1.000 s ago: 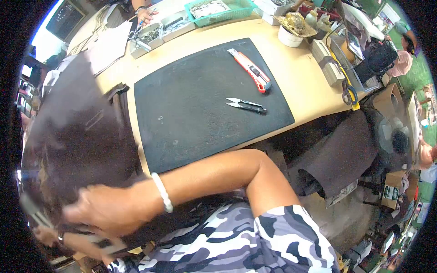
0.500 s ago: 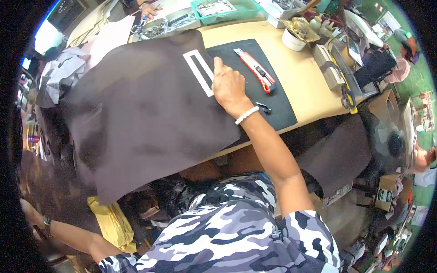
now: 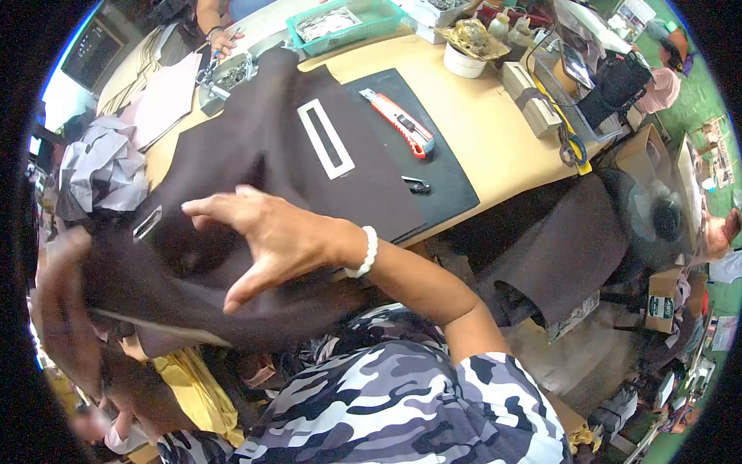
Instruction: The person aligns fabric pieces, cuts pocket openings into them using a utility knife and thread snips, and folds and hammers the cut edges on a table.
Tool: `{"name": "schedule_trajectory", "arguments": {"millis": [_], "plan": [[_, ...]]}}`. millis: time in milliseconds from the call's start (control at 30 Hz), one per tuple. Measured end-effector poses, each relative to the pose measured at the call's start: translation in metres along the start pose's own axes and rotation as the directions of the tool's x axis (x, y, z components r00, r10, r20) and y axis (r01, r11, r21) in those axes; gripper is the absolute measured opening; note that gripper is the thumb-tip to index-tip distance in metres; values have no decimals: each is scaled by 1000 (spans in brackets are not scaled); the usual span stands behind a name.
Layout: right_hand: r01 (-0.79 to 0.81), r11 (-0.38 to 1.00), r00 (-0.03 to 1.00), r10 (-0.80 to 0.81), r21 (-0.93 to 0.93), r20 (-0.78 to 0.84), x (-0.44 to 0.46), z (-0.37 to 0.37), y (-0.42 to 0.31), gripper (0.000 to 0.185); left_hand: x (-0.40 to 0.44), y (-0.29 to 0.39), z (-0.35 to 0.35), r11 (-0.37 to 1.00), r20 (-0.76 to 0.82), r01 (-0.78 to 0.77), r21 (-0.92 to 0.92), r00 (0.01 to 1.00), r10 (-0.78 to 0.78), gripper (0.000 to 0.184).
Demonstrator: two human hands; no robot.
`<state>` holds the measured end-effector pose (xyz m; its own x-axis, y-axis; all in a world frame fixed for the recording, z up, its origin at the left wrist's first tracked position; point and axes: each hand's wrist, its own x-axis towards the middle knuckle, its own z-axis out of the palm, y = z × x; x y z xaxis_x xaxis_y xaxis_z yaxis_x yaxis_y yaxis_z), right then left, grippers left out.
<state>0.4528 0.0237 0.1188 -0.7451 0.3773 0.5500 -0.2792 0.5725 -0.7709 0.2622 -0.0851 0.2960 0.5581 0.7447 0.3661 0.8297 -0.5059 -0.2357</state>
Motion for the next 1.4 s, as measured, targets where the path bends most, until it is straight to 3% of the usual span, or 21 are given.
{"name": "schedule_trajectory", "arguments": {"millis": [67, 167, 233, 300, 333, 400, 467, 500, 600, 667, 733, 767, 833, 900, 933, 1000, 1067, 1133, 1200, 1300, 1400], "plan": [[-228, 836, 973, 220, 500, 75, -10, -6, -8, 67, 30, -5, 14, 999, -104, 17, -38, 994, -21, 24], [-6, 544, 994, 91, 839, -52, -38, 12, 28, 64, 87, -25, 42, 989, -237, 78, -123, 966, -106, 23], [-168, 917, 971, 217, 363, -101, -64, -1, 28, 73, 126, -38, 68, 978, -301, 123, -171, 938, -171, 23], [-112, 926, 821, 290, 359, -491, -93, -11, 16, 83, 159, -59, 101, 967, -332, 172, -189, 915, -228, 22], [319, 401, 725, 480, 859, -494, -99, -17, 3, 86, 170, -70, 121, 964, -332, 196, -180, 910, -247, 22], [368, 164, 780, 481, 915, -400, -131, -29, 12, 92, 185, -90, 165, 971, -306, 216, -104, 922, -238, 23], [226, 513, 643, 560, 828, -522, -138, -38, 0, 92, 187, -95, 206, 959, -223, 273, -73, 933, -282, 27], [-92, 774, 654, 521, 627, -548, -132, -42, -16, 77, 183, -93, 226, 962, -285, 222, -161, 923, -261, 32], [-320, 914, 535, 391, 248, -749, -126, -43, -22, 75, 162, -57, 231, 976, -353, 51, -212, 927, -126, 59], [-279, 942, 477, 306, 188, -824, -126, -48, -31, 72, 130, -12, 206, 865, -74, 39, -500, 993, -88, 83], [-200, 961, 416, 259, 190, -872, -131, -56, -37, 72, 90, 13, 198, 734, 107, -75, -675, 974, 198, 109], [-257, 963, 404, 184, 82, -896, -139, -59, -36, 67, 73, 33, 186, 802, 321, 8, -597, 919, 230, 109], [-513, 857, 462, 225, -51, -858, -160, -67, -44, 61, 45, 54, 195, 826, 418, 34, -563, 873, 249, 72], [-753, 640, 395, 252, -153, -883, -166, -63, -52, 52, 32, 62, 203, 842, 232, -43, -538, 953, 196, 20], [-880, 316, 409, 124, -355, -904, -166, -60, -48, 58, 31, 68, 202, 847, 206, -16, -531, 967, 147, 18], [-781, -125, 625, -148, -612, -766, -155, -53, -63, 67, 33, 77, 194, 851, 155, 37, -524, 987, 53, 14], [-841, 387, 440, 86, -377, -894, -156, -31, -77, 68, 46, 100, 178, 891, 61, 50, -450, 998, -25, 15], [-875, 481, 318, 495, -50, -809, -169, -15, -88, 66, 55, 123, 172, 894, -21, 62, -443, 997, -80, 16], [-694, 509, 259, 836, 509, -484, -190, -12, -88, 64, 59, 154, 172, 836, -49, -1, -548, 998, -31, 16], [-226, 722, 188, 691, 654, -698, -199, 1, -71, 59, 57, 212, 182, 562, -62, -173, -809, 975, 211, 13], [-373, 702, 71, 673, 607, -736, -222, -24, -76, 53, 65, 246, 194, 324, -104, -253, -912, 905, 412, 31]]}}
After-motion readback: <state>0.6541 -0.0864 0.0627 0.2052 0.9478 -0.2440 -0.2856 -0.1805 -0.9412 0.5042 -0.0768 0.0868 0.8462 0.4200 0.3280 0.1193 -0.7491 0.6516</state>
